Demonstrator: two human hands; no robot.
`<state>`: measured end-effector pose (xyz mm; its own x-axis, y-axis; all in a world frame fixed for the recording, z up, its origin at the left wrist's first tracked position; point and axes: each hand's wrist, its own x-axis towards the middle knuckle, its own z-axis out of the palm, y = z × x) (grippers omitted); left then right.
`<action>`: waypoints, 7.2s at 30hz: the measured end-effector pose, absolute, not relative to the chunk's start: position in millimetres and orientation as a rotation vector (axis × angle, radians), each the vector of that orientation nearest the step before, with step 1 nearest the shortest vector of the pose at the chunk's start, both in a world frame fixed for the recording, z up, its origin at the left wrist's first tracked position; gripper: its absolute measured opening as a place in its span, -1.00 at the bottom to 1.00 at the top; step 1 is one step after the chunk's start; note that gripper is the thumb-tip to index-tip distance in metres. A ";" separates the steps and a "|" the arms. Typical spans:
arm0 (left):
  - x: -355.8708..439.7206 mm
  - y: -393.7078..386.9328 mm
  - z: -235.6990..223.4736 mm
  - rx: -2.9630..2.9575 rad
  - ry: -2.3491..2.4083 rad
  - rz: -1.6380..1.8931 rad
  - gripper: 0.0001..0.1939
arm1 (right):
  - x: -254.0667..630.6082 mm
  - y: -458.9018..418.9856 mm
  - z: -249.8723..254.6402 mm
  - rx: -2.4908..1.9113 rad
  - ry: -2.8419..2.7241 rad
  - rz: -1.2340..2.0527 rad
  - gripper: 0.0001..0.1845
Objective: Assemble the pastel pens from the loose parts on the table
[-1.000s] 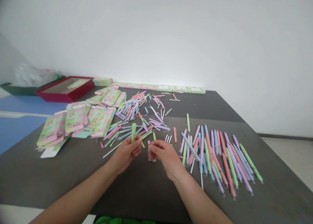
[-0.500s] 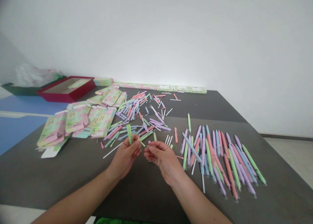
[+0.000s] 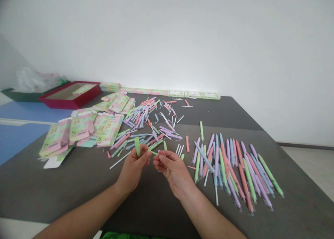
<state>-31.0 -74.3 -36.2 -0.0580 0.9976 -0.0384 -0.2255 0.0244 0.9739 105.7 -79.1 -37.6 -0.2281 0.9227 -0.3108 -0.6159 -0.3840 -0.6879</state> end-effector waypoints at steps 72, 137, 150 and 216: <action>-28.4 -79.5 -37.4 1.235 0.864 0.841 -0.68 | 124.5 -75.7 -24.2 -0.856 -0.928 1.233 -0.86; -80.5 44.8 -30.2 2.231 1.813 0.363 -0.75 | 147.7 -59.9 -27.6 -1.181 -1.143 0.792 -0.73; 27.1 147.5 -29.6 2.088 1.874 0.110 -0.69 | 149.0 -59.8 -19.5 -1.262 -1.158 0.747 -0.72; -7.9 -16.7 14.1 2.042 1.246 0.725 -0.72 | 128.8 -58.4 -40.1 -1.269 -1.599 0.628 -0.71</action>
